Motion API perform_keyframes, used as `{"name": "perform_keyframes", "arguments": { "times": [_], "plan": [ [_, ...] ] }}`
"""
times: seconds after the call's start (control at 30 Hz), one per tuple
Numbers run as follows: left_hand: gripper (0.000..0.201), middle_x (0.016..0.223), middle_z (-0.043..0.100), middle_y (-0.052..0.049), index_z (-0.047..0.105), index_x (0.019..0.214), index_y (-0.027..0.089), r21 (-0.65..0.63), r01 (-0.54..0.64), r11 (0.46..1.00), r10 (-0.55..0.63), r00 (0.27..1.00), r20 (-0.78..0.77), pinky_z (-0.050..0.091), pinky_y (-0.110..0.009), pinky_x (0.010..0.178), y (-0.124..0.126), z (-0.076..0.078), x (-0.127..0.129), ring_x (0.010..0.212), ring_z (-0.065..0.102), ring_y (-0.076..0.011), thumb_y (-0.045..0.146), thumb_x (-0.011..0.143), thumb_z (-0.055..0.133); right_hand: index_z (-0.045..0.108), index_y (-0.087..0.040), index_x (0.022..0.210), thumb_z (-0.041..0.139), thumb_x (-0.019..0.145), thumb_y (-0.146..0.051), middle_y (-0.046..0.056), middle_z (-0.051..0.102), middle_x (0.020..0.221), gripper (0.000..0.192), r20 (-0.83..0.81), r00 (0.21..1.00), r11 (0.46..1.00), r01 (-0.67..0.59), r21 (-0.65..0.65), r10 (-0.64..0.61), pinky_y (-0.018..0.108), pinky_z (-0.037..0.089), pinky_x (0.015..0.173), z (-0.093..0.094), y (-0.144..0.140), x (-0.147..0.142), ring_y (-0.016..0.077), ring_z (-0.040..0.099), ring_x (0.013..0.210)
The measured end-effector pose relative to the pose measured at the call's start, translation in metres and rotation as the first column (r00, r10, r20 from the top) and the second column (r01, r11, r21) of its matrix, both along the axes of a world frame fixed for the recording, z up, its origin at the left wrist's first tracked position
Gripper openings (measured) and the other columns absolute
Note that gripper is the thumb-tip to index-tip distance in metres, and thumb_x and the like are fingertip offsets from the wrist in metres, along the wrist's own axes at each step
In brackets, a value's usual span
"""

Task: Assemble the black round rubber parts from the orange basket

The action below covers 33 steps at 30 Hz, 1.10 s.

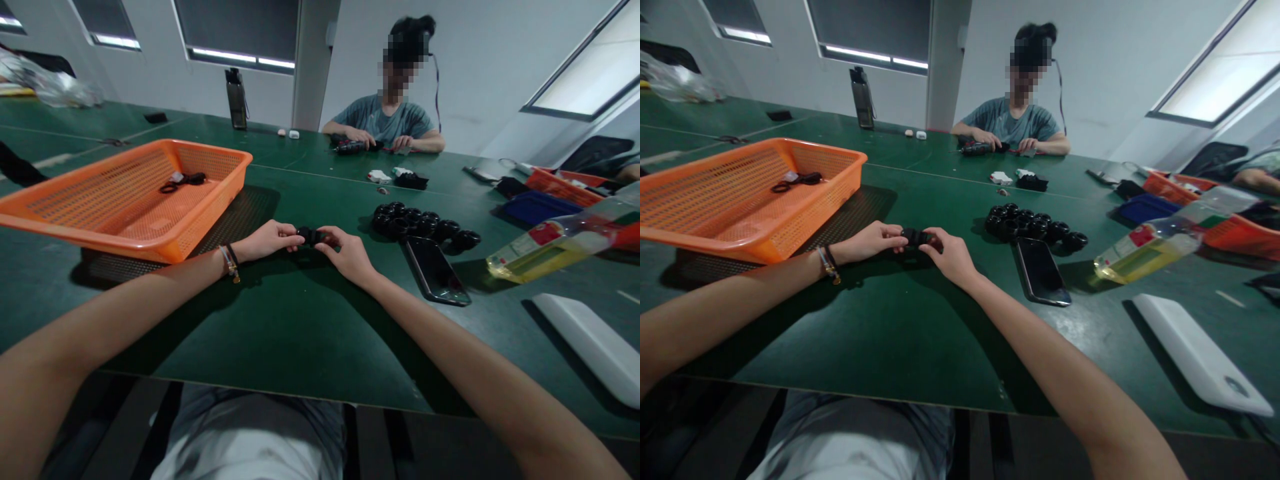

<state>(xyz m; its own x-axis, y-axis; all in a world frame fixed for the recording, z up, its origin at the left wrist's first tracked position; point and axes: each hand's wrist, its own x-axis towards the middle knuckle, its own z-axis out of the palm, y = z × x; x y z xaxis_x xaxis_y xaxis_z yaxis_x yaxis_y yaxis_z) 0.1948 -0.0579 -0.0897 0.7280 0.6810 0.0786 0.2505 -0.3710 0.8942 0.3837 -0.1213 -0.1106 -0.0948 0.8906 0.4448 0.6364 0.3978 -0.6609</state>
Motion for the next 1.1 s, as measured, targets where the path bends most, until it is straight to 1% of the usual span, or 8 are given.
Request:
{"name": "perform_keyframes", "arguments": {
  "times": [0.53, 0.8, 0.93, 1.1],
  "plan": [
    [0.021, 0.059, 0.053, 0.002, 0.059, 0.063, 0.011, 0.018, 0.004, 1.0, -0.004, 1.0, -0.015, 0.042, -0.019, 0.059, -0.0004, 0.0013, 0.0006, 0.055, 0.049, -0.007, 0.027, 0.076, 0.055, 0.061, -0.018, 0.097, 0.058, 0.076, -0.023, 0.003, 0.067, 0.076, 0.022, 0.027, 1.0, 1.0, 0.001, 0.005, -0.001, 0.031, 0.049, 0.066, 0.0019, -0.0016, 0.0001, 0.0163, 0.062, 0.067],
    [0.021, 0.059, 0.053, 0.002, 0.059, 0.063, 0.011, 0.026, -0.012, 1.0, 0.013, 1.0, -0.02, 0.041, -0.021, 0.061, 0.0, 0.0014, 0.0004, 0.057, 0.05, -0.008, 0.027, 0.076, 0.056, 0.055, -0.02, 0.102, 0.059, 0.073, -0.018, 0.001, 0.065, 0.075, 0.03, -0.03, 0.999, 0.999, -0.035, 0.033, 0.036, 0.033, 0.051, 0.07, -0.0005, -0.0014, -0.0008, 0.0161, 0.063, 0.069],
    [0.021, 0.059, 0.053, 0.002, 0.059, 0.063, 0.011, 0.017, -0.005, 1.0, 0.005, 1.0, -0.015, 0.041, -0.021, 0.061, 0.0003, 0.0014, 0.0006, 0.057, 0.049, -0.0079, 0.027, 0.075, 0.056, 0.054, -0.021, 0.098, 0.058, 0.073, -0.016, 0.0, 0.065, 0.072, 0.026, -0.064, 0.997, 0.999, -0.04, 0.033, 0.042, 0.032, 0.051, 0.069, -0.002, -0.0006, -0.0013, 0.0157, 0.063, 0.067],
    [0.02, 0.059, 0.053, 0.002, 0.059, 0.063, 0.011, 0.002, -0.002, 1.0, 0.002, 1.0, -0.004, 0.04, -0.02, 0.06, 0.0001, 0.0015, 0.0005, 0.056, 0.049, -0.0076, 0.027, 0.075, 0.056, 0.055, -0.02, 0.097, 0.059, 0.072, -0.015, 0.0, 0.065, 0.072, 0.026, -0.079, 0.996, 0.999, -0.039, 0.019, 0.04, 0.032, 0.051, 0.069, -0.0015, -0.0007, -0.0015, 0.0161, 0.064, 0.068]
  ]
}}
